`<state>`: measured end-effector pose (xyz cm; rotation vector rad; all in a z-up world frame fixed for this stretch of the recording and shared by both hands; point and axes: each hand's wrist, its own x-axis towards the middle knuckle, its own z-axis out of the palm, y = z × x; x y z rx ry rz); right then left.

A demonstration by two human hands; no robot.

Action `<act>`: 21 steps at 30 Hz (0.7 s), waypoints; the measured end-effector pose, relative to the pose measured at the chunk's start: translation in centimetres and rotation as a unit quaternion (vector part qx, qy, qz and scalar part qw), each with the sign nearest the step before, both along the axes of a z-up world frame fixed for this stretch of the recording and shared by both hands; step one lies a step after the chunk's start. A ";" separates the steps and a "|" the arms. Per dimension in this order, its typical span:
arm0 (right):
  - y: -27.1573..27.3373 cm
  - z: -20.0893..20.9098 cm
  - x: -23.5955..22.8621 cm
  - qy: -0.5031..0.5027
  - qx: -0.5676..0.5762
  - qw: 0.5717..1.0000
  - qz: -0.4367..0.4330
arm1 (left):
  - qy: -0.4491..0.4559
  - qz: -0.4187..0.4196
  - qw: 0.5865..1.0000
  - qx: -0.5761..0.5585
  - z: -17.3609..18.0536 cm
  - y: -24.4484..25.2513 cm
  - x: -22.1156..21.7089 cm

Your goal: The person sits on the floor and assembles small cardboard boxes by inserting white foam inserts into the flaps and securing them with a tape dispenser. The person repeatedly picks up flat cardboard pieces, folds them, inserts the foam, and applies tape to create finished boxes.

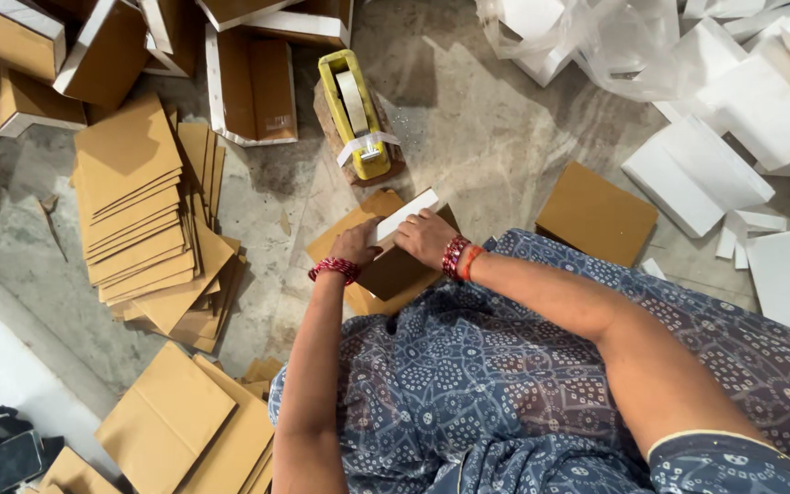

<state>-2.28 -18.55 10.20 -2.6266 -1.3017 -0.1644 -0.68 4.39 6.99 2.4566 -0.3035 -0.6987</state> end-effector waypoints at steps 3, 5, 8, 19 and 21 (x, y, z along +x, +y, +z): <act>-0.3 1.1 0.1 -0.038 -0.021 0.999 -0.017 | 0.032 -0.028 0.998 -0.040 -2.1 0.7 0.7; -0.1 1.5 0.3 -0.062 0.008 0.998 -0.026 | 0.044 -0.032 0.998 -0.038 -2.1 0.7 0.7; -0.1 1.4 0.2 -0.089 0.020 0.995 -0.038 | 0.067 -0.050 0.995 -0.062 0.5 0.8 0.8; 0.0 0.7 2.4 0.027 0.173 0.980 -0.096 | -0.305 0.097 0.935 0.151 2.4 -5.2 -4.5; -2.5 0.6 2.9 0.075 0.308 0.939 -0.131 | -0.331 0.096 0.926 0.155 2.5 -5.2 -4.0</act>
